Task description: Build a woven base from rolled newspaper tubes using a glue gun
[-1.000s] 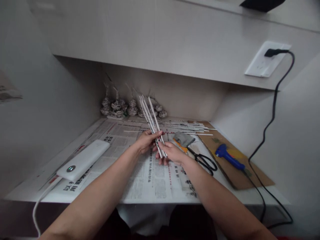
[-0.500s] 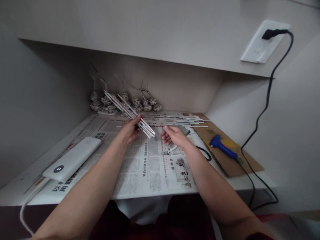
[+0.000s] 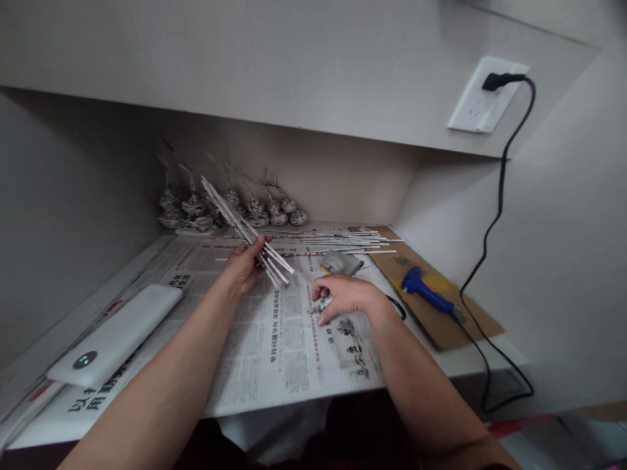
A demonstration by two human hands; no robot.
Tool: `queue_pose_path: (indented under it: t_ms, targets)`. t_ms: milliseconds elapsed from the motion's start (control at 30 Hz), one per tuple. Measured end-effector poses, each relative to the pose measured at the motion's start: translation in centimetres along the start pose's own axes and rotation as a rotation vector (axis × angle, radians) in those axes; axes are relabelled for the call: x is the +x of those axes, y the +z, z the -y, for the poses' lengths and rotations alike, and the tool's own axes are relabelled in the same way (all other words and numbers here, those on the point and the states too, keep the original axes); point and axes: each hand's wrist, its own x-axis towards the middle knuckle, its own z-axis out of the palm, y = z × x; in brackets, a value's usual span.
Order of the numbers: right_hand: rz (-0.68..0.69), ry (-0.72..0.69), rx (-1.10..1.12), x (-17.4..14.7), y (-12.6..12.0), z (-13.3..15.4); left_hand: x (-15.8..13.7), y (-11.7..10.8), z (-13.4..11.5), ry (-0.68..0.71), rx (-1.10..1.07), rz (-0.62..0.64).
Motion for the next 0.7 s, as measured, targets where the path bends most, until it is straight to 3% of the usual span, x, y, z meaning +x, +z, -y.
queue_pose_path:
  t_ms: [133,333,467,567,700]
  targets:
    - [-0.027,0.000,-0.013,0.1,0.6,-0.2,0.4,-0.1,0.2,0.008,-0.006,-0.020]
    - [-0.202,-0.008,0.007,-1.0,2.2,-0.7,0.4,-0.2,0.4,0.017,-0.016,0.006]
    - [-0.254,-0.117,0.001,-2.6,2.4,1.6,0.4,-0.1,0.5,0.043,-0.032,0.016]
    - [-0.213,-0.194,0.014,-3.2,3.1,3.5,0.4,0.0,0.4,0.036,-0.026,0.017]
    - [-0.232,-0.137,-0.027,-3.5,5.1,4.2,0.3,-0.1,0.4,0.011,-0.005,0.002]
